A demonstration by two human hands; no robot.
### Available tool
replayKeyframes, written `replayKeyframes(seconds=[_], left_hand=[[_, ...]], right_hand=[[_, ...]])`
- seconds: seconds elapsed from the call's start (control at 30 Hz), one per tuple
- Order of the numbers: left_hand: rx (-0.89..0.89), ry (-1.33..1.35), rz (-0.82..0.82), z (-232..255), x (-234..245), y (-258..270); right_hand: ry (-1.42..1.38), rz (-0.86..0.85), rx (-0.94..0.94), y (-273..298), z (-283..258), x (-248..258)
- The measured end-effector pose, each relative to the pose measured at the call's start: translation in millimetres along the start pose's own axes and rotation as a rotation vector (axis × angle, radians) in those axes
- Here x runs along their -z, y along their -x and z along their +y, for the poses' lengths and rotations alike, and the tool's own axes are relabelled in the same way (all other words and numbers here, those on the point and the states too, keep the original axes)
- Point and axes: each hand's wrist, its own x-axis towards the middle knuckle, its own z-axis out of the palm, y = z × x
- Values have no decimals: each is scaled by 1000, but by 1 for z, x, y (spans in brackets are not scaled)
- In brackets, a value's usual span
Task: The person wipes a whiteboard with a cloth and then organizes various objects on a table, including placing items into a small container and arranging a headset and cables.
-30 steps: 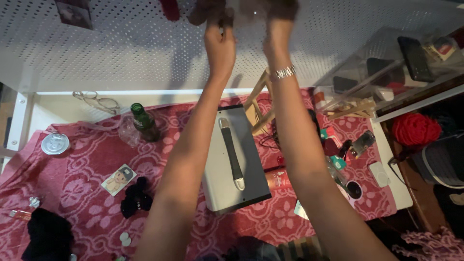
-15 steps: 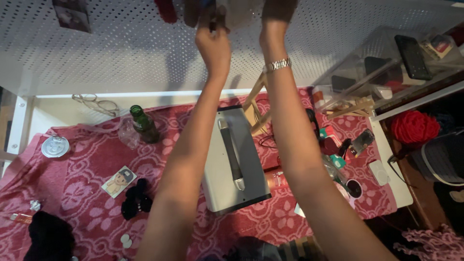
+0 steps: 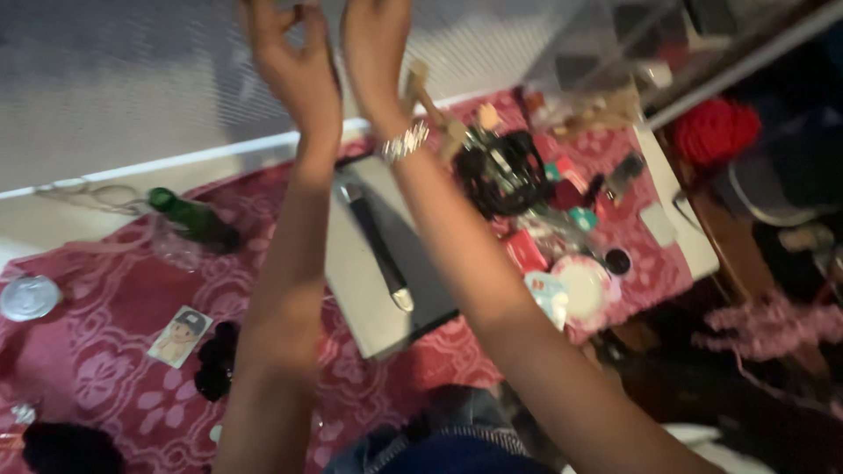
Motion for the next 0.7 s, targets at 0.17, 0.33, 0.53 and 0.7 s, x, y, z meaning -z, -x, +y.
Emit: replayKeyframes(seconds=[0.17, 0.33, 0.53, 0.7], left_hand=[[322, 452, -566, 58, 39, 80], [253, 478, -829, 76, 57, 136], [272, 1103, -369, 149, 13, 266], [1217, 1240, -907, 161, 48, 233]], right_hand=[[-447, -98, -311, 110, -28, 62], [-751, -252, -602, 184, -96, 145], [-253, -343, 34, 210, -81, 231], [-18, -280, 138, 269, -3, 282]])
